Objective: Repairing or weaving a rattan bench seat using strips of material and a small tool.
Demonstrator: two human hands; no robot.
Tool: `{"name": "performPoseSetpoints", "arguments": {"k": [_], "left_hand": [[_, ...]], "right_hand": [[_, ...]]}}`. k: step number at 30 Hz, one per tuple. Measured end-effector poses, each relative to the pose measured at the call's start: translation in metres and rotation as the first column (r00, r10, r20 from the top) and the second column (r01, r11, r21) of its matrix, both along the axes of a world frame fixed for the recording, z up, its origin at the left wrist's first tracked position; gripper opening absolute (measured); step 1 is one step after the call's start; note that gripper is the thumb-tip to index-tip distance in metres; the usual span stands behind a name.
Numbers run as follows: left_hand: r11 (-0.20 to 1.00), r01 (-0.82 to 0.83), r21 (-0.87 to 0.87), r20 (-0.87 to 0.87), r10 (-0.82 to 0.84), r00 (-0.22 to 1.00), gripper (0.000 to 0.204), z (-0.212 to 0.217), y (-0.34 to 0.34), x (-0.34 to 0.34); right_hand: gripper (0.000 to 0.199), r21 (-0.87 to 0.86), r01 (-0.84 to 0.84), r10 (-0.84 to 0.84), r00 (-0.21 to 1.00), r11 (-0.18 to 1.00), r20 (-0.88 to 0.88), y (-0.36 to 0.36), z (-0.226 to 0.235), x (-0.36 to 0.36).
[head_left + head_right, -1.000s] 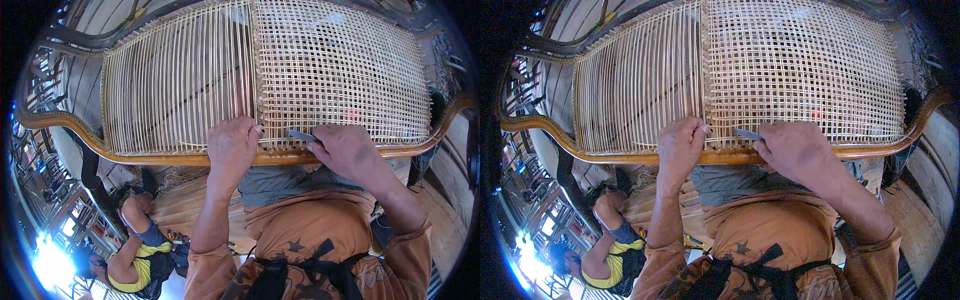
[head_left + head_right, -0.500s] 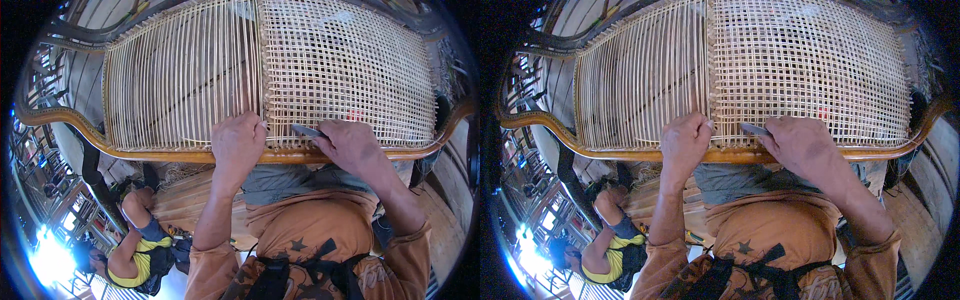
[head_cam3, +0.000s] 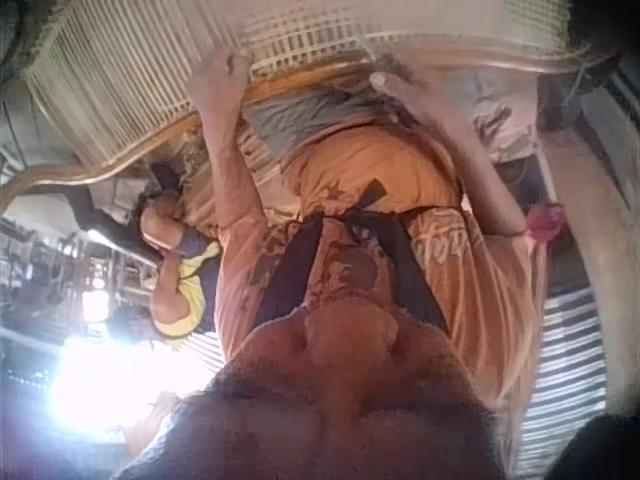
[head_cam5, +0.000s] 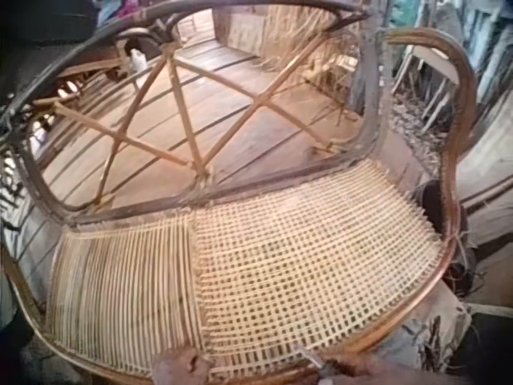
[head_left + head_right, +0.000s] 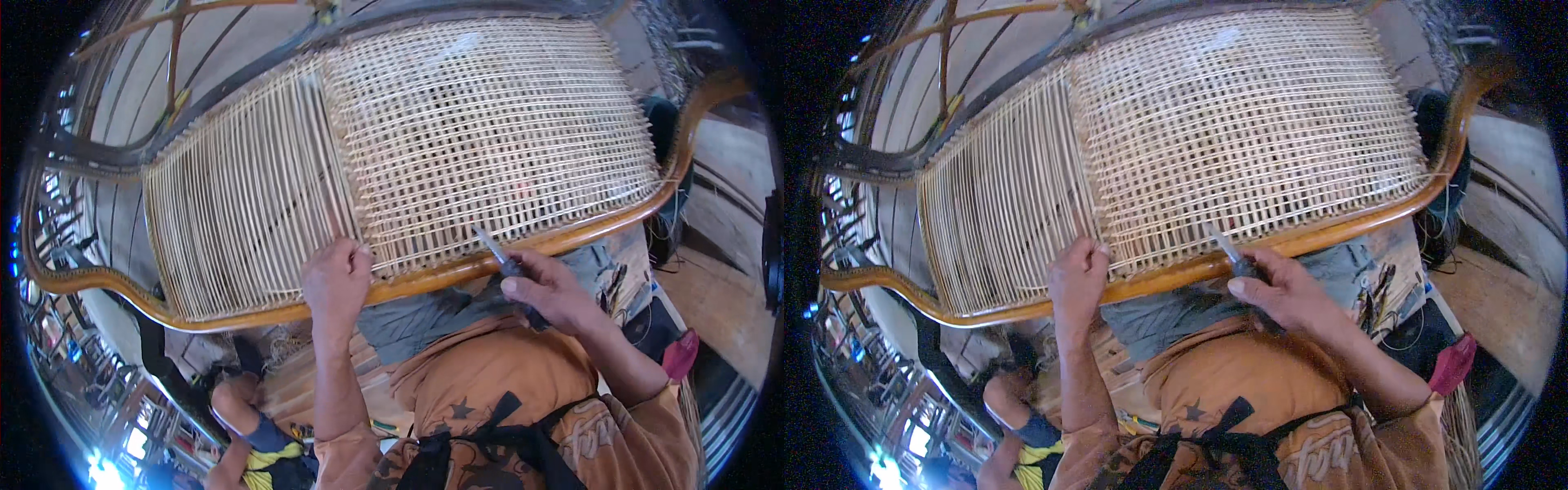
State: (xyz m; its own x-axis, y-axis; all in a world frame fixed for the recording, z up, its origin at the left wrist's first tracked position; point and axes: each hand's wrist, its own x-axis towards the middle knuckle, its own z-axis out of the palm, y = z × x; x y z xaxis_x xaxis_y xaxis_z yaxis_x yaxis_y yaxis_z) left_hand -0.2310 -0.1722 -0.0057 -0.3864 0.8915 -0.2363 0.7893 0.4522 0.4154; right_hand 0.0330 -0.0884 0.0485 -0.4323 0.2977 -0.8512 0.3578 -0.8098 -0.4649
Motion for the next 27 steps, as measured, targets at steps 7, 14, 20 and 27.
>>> {"name": "performPoseSetpoints", "arguments": {"k": [7,14,20,27], "left_hand": [[1.0,0.001,0.016,-0.006,-0.001,1.0,0.014,-0.001,0.0,0.003],[1.0,-0.017,-0.004,0.009,0.017,1.0,0.012,-0.002,0.0,0.004],[1.0,-0.025,-0.003,0.04,0.025,0.999,0.012,-0.005,-0.003,0.004],[0.999,-0.031,-0.044,0.024,0.032,0.999,0.014,0.002,0.0,0.004]], "right_hand": [[0.038,0.078,0.039,-0.044,0.997,0.996,0.056,0.001,-0.006,0.013],[0.031,0.109,0.0,-0.014,0.992,0.994,0.127,0.006,-0.006,0.034],[0.035,0.102,0.004,-0.02,0.987,0.995,0.161,0.022,-0.008,0.028],[0.034,0.243,-0.098,0.05,0.979,0.965,0.195,0.026,0.01,0.04]]}}
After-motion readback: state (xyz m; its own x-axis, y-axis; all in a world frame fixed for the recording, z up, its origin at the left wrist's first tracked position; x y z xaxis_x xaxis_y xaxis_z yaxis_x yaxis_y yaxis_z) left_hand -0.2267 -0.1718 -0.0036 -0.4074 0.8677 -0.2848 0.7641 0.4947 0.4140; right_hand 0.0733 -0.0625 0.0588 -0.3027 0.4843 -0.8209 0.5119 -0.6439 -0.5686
